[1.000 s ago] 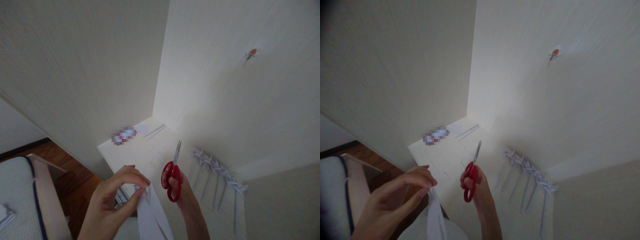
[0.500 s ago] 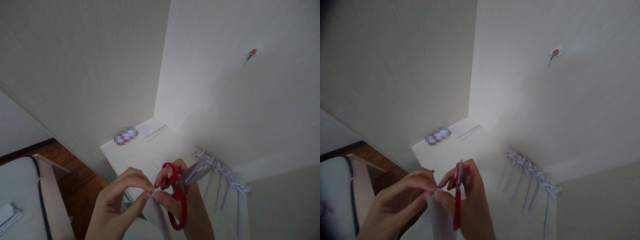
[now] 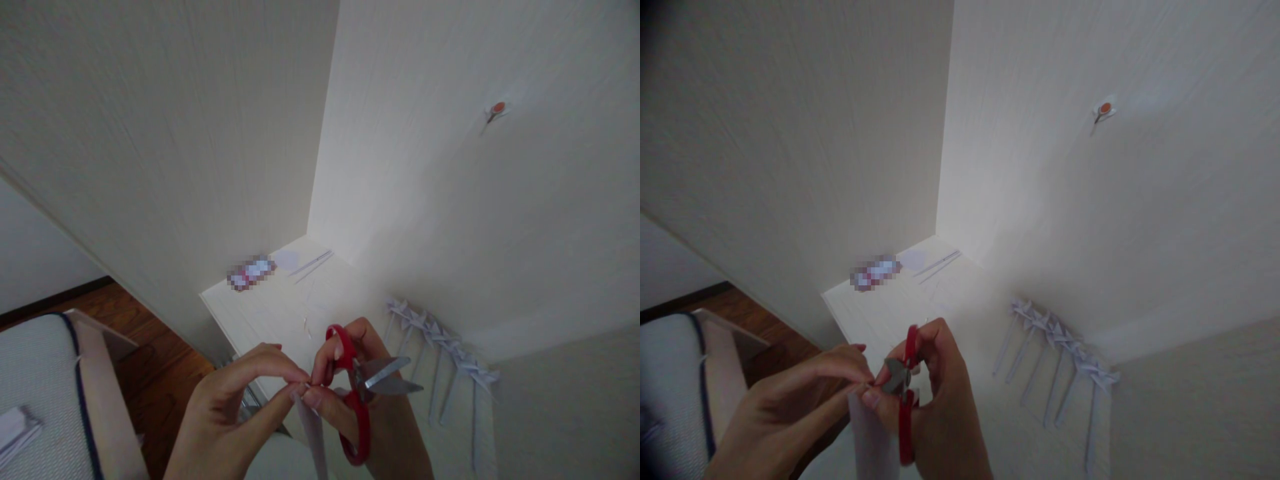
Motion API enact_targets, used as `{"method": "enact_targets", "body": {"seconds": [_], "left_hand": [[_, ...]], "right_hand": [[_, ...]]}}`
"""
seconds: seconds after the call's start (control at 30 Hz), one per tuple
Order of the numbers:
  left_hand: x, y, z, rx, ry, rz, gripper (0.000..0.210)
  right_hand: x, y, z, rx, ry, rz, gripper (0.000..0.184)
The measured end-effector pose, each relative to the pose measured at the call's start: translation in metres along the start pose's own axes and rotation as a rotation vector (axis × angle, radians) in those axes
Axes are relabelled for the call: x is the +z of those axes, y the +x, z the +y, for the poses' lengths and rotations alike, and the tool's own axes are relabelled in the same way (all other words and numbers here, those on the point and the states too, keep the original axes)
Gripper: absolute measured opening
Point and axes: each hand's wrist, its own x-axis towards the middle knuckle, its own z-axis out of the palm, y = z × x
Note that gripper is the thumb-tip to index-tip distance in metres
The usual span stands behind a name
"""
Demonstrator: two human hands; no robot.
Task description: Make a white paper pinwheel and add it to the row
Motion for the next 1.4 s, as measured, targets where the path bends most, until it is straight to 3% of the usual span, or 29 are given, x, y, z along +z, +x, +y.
{"method": "enact_targets", "body": {"seconds": [0.23,0.47,0.63,0.73,0.9,1.1,1.4], "left_hand": [[-0.002,0.001,0.002,0.013,0.023,-0.042,0.008],[-0.005,0.002,0.002,0.033,0.022,-0.027,0.01],[-0.007,-0.001,0.004,0.019,-0.009,0.001,0.008],[-0.006,-0.002,0.005,0.001,-0.036,0.021,0.01],[-0.005,-0.002,0.008,0.007,-0.045,0.034,0.015],[-0.007,-0.003,0.004,-0.025,-0.095,0.015,0.011],[-0.008,-0.001,0.008,0.024,-0.079,-0.018,0.019]], "right_hand": [[0.004,0.0,-0.004,0.003,-0.105,0.032,0.03],[0.004,-0.001,0.0,0.006,-0.071,0.045,0.035],[-0.008,-0.007,0.008,-0.056,-0.328,0.083,0.034],[-0.012,-0.015,0.013,-0.072,-0.558,0.041,0.038],[-0.015,-0.025,0.011,-0.225,-0.8,0.035,0.044],[-0.019,-0.025,0.002,-0.357,-0.94,0.035,0.043],[-0.017,-0.021,-0.001,-0.406,-1.062,-0.009,0.031]]}}
